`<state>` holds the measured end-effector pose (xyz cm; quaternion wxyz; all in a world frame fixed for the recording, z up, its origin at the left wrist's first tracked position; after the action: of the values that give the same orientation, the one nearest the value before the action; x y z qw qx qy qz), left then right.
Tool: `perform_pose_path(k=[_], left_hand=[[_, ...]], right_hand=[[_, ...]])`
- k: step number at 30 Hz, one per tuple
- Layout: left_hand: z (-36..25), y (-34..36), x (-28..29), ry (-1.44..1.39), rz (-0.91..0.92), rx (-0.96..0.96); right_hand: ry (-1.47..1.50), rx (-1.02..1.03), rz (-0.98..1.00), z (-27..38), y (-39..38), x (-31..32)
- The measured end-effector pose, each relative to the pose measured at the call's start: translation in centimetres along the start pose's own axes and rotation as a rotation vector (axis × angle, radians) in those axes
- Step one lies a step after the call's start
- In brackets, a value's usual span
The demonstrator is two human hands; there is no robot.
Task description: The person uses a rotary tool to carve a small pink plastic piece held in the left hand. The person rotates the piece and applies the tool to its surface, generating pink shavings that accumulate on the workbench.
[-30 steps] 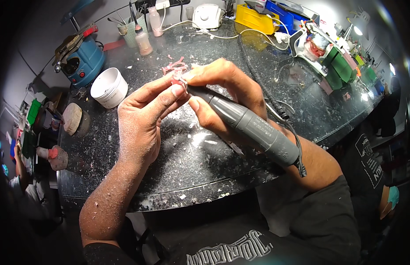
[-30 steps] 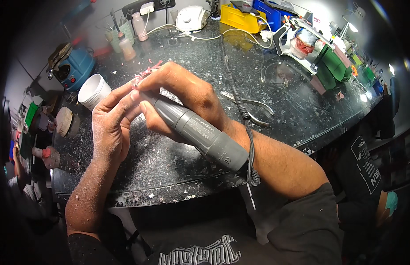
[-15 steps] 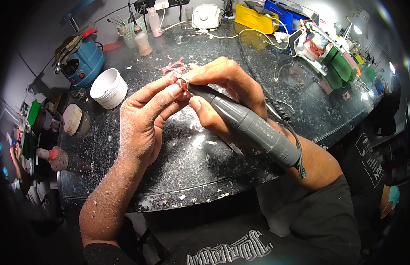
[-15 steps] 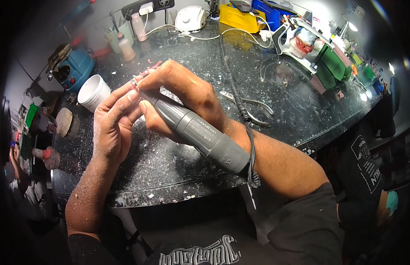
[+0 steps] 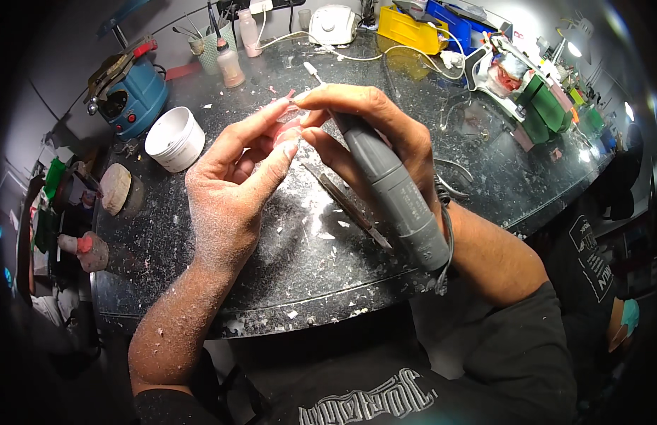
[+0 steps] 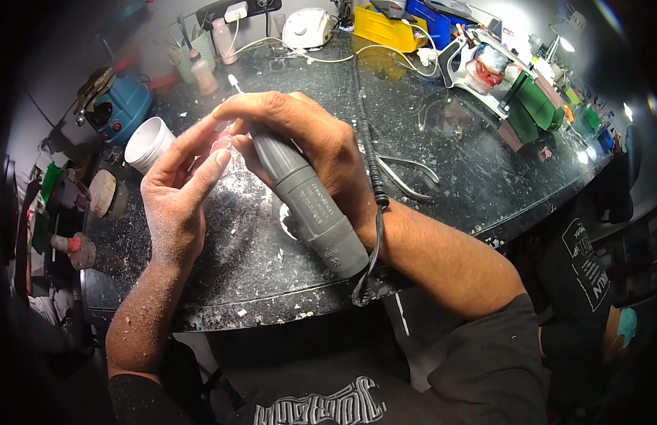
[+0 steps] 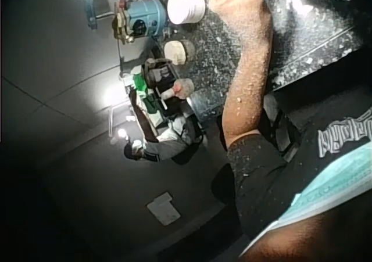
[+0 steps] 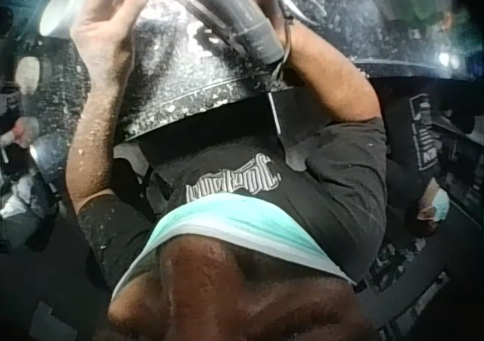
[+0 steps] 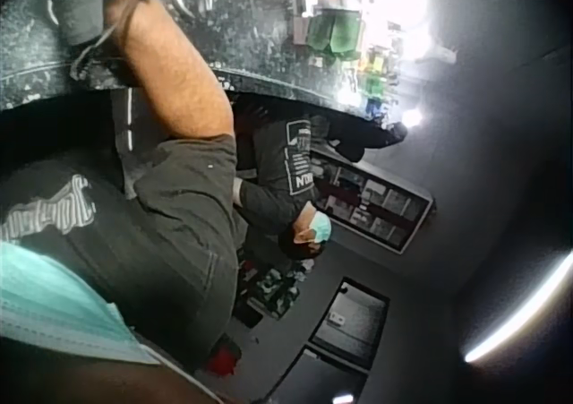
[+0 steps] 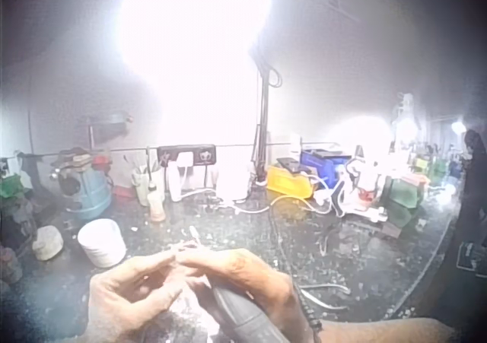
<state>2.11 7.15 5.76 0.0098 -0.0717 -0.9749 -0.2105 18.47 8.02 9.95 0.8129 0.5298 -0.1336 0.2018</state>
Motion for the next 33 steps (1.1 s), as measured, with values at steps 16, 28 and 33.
perform_pose_path(k=[16, 28, 33], left_hand=[[0.2, 0.3, 0.7, -0.259, -0.024, -0.078], [0.6, 0.2, 2.1, -0.171, -0.109, -0.096], [0.2, 0.2, 1.9, -0.106, -0.092, -0.119]], right_hand=[[0.073, -0.143, -0.084, -0.2, 0.0, 0.8], [0.527, -0.324, -0.010, -2.3, -1.1, -1.3], [0.551, -0.370, -0.066, -2.4, -1.2, -1.2]])
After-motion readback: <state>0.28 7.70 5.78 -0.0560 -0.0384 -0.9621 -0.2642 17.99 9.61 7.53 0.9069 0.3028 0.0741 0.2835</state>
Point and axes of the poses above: each hand's wrist, its own y-axis towards the middle knuckle, its own x-axis out of the back of the hand, z = x × y, the point moved 10 cm from there along y, towards the middle knuckle, and after that the axes turned 12 degrees about z, right-handed, at the moved point
